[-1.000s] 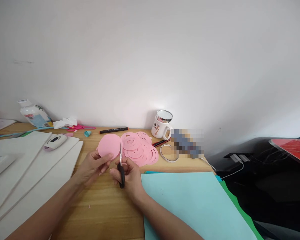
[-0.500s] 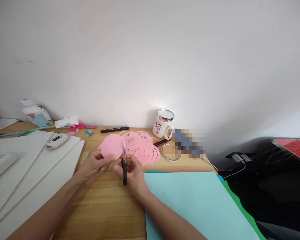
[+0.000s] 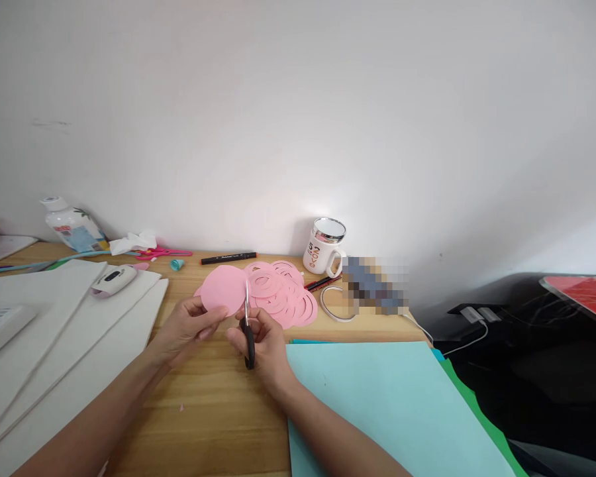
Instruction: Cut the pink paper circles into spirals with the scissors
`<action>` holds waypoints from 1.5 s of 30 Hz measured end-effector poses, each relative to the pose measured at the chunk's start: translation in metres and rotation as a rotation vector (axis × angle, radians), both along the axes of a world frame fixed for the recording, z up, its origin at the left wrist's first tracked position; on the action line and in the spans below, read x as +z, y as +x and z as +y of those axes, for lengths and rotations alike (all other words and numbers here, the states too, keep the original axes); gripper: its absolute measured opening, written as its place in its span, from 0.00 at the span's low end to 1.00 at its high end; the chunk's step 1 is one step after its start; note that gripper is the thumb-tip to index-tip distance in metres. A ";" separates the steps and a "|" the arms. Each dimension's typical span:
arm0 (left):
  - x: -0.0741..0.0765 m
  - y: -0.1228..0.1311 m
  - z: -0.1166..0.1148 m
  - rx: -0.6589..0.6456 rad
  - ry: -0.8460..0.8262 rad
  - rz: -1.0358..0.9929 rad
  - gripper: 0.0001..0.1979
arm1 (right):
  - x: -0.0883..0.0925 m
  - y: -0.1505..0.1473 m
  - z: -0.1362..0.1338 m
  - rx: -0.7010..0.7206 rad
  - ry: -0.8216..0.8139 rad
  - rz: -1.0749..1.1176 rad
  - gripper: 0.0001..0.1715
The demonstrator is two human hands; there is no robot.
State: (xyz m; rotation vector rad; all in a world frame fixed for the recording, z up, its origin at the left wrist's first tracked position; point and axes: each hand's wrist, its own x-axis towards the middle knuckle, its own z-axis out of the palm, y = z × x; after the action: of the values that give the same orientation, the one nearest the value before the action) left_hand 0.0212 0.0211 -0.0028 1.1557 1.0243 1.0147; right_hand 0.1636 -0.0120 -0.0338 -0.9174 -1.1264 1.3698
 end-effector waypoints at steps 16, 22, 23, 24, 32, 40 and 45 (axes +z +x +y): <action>-0.007 -0.001 0.004 0.006 -0.050 -0.139 0.12 | -0.007 -0.001 0.001 0.024 -0.021 0.047 0.18; -0.008 -0.001 0.002 -0.023 -0.056 -0.079 0.15 | -0.007 -0.003 -0.001 0.071 -0.053 0.054 0.20; -0.008 -0.001 0.002 -0.027 -0.048 -0.067 0.15 | -0.006 -0.003 0.000 0.063 -0.044 0.051 0.20; -0.008 -0.001 0.001 -0.033 -0.040 -0.057 0.15 | -0.005 -0.002 0.000 0.052 -0.030 0.045 0.21; -0.002 -0.001 0.001 -0.049 -0.012 -0.023 0.15 | 0.000 0.001 0.001 0.037 0.012 0.030 0.22; -0.006 -0.002 0.003 -0.060 -0.004 -0.056 0.16 | -0.003 0.001 0.002 0.027 0.003 0.014 0.21; -0.007 -0.002 0.004 -0.067 0.008 -0.061 0.17 | -0.001 0.000 0.002 0.021 0.008 0.005 0.21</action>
State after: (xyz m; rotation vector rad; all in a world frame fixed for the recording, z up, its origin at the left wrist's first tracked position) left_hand 0.0188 0.0249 -0.0098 1.1517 0.9285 0.9958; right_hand 0.1632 -0.0103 -0.0344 -0.8978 -1.1396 1.3835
